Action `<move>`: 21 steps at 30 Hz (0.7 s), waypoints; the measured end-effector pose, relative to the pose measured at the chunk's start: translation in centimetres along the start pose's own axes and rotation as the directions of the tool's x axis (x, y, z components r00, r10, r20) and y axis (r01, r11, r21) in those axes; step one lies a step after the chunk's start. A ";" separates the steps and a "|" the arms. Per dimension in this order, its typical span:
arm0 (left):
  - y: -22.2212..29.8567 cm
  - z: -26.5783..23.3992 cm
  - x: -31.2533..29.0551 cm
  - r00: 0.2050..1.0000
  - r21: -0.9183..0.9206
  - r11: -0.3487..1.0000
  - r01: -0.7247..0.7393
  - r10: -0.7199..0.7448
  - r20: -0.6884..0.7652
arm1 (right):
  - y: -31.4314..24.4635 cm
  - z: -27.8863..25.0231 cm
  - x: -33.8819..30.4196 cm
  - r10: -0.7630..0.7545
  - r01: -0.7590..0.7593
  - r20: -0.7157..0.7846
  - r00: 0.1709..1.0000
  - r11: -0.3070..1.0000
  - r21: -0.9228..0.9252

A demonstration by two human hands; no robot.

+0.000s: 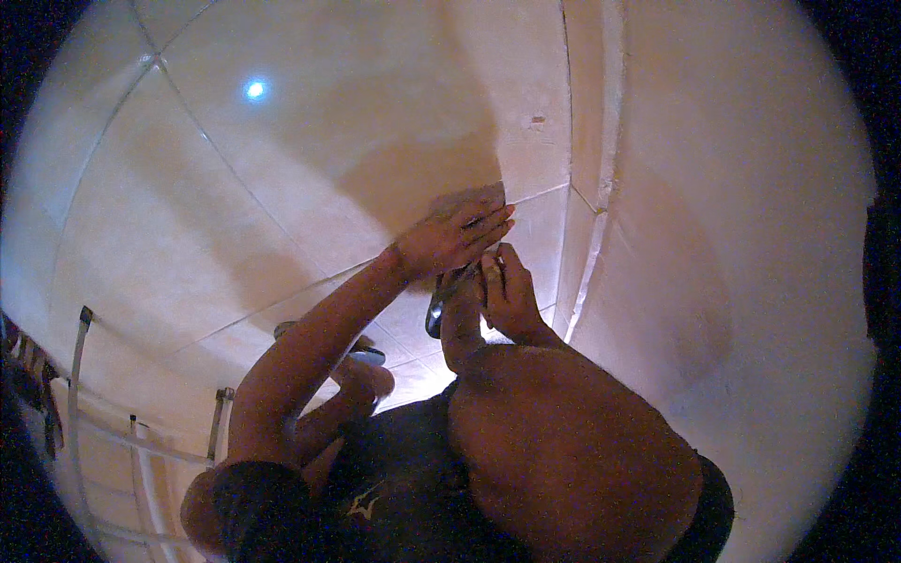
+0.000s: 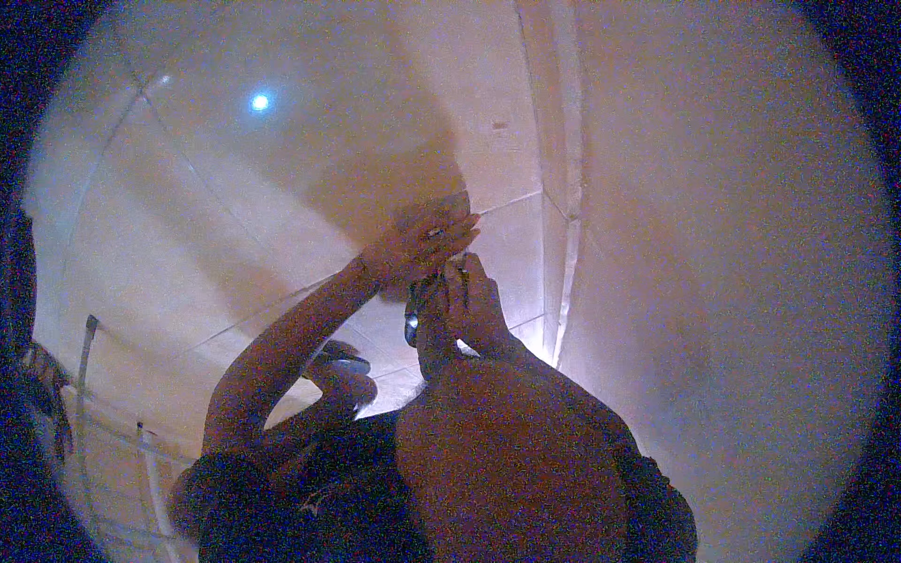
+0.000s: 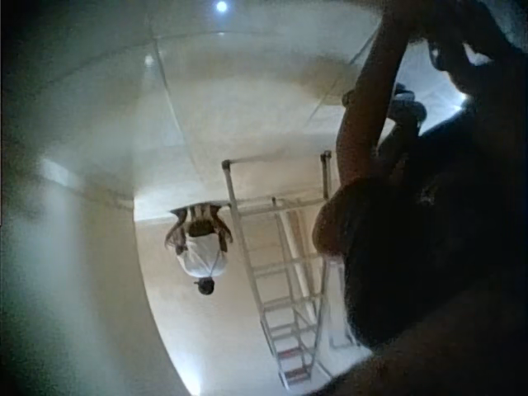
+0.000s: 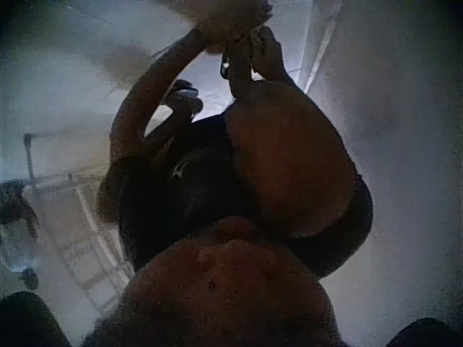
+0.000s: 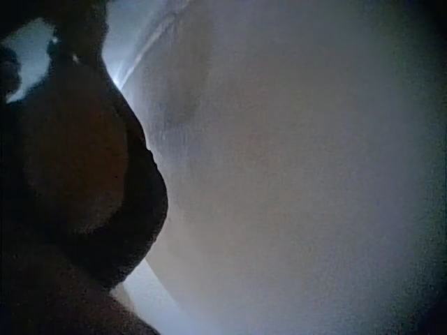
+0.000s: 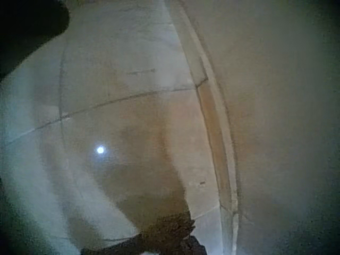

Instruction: The person kneels on a tiled floor and uses a putty knife to apply and smooth grout into the gaps between tiles. The person moves along the floor, working on different sections of the grout lines.

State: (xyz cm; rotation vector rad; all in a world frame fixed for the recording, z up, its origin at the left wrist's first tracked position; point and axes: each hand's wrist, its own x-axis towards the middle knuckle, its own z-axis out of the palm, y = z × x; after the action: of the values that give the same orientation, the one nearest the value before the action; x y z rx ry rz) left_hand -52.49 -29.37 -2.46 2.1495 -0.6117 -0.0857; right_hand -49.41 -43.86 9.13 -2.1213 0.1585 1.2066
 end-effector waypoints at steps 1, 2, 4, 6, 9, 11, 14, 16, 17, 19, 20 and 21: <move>-0.6 -0.1 0.3 1.000 0.024 1.000 -0.011 0.011 -0.003 | -0.6 -0.1 0.5 -0.010 0.010 -0.003 1.000 1.000 0.018; -1.3 -0.2 0.8 1.000 0.047 0.999 -0.024 0.024 -0.005 | -1.0 -0.2 0.8 -0.009 0.009 -0.009 1.000 1.000 0.026; -2.2 -0.4 1.3 0.999 0.029 0.999 -0.035 0.035 -0.031 | -1.9 -0.1 1.1 0.009 -0.009 -0.027 1.000 1.000 0.028; -2.9 -1.0 1.8 0.996 -0.041 0.998 -0.037 0.034 -0.077 | -2.4 -0.4 1.8 -0.058 0.058 -0.030 0.998 0.998 -0.026; -4.5 -2.0 3.3 0.998 -0.139 0.989 0.045 -0.052 -0.047 | -4.2 -1.2 3.6 -0.028 0.027 -0.035 0.999 0.999 -0.026; -5.4 -2.9 4.0 0.998 0.054 0.998 -0.013 0.016 -0.068 | -5.7 -1.9 4.6 0.061 -0.061 -0.047 0.997 0.998 -0.007; -4.9 -2.4 3.8 0.995 0.071 0.997 0.010 -0.003 -0.098 | -6.2 -2.0 4.2 0.054 -0.056 -0.054 0.997 0.997 -0.048; -3.5 -2.4 3.6 0.997 0.068 0.996 0.050 -0.046 -0.062 | -5.4 -2.1 3.4 0.039 -0.039 -0.018 0.999 0.999 0.002; -2.1 -2.6 3.3 0.998 0.110 0.992 0.057 -0.056 -0.017 | -4.4 -2.0 2.6 0.037 -0.038 0.013 0.999 0.997 0.070; 0.6 -2.3 2.1 0.994 0.100 0.989 0.105 -0.107 0.019 | -1.7 -1.2 1.1 0.034 -0.041 0.044 0.998 0.986 0.160; 1.7 -2.0 1.6 0.989 0.053 0.988 0.146 -0.146 0.004 | -0.3 -0.8 0.3 0.036 -0.048 0.059 0.998 0.978 0.203; 2.0 -1.7 1.4 0.983 0.013 0.983 0.184 -0.184 -0.018 | 0.2 -0.6 0.3 0.015 -0.028 0.057 0.998 0.971 0.235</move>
State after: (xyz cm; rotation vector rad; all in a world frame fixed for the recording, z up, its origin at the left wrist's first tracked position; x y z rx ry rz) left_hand -51.53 -29.74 0.36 2.2145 -0.4036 -0.1636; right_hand -48.90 -44.27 8.97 -1.8827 0.2868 1.1944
